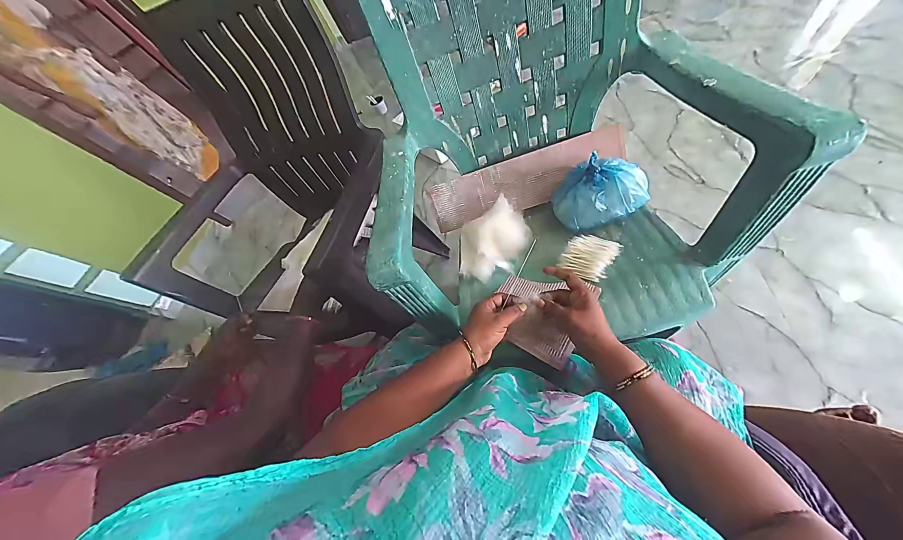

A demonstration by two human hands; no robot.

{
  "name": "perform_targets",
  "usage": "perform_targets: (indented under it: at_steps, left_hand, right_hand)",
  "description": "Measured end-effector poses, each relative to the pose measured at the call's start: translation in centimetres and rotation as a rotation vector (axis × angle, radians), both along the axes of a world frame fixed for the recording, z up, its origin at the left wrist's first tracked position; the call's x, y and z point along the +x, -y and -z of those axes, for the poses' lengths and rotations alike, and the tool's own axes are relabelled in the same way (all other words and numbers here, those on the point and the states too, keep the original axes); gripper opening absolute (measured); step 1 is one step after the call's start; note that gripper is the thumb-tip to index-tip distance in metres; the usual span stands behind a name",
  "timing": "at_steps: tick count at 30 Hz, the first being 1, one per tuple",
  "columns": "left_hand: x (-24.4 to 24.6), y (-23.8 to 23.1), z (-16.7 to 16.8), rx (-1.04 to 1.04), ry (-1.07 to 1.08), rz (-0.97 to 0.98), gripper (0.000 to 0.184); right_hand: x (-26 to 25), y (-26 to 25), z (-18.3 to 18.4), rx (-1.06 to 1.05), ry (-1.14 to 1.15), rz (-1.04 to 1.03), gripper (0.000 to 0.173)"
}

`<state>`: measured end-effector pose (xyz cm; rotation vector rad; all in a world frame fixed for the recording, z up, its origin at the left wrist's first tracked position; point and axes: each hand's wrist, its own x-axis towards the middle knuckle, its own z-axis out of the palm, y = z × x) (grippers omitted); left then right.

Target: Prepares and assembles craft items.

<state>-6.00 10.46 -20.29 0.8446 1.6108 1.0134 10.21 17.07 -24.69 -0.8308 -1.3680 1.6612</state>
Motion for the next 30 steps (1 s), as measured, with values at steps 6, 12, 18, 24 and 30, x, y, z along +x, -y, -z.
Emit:
perform_targets:
  at_steps: [6,12,18,24,30]
  left_hand:
    - [0.2,0.1,0.3,0.036,-0.004,0.007,0.016]
    - [-0.1,-0.1,0.8,0.062,-0.097,0.038,0.016]
    - [-0.1,-0.1,0.7,0.068,-0.073,0.038,0.016]
    - [0.0,-0.2,0.6,0.052,-0.099,0.042,0.014]
    - [-0.4,-0.2,1.2,0.066,-0.208,0.127,0.018]
  right_hand:
    - [-0.3,0.1,0.3,0.070,0.040,0.008,0.056]
    - [-0.4,0.1,0.3,0.056,0.056,-0.007,0.056]
    - [-0.1,0.0,0.0,-0.015,0.007,0.004,0.058]
    - [-0.4,0.1,0.3,0.050,0.049,0.010,0.061]
    - [-0.6,0.3,0.7,0.126,0.151,0.044,0.059]
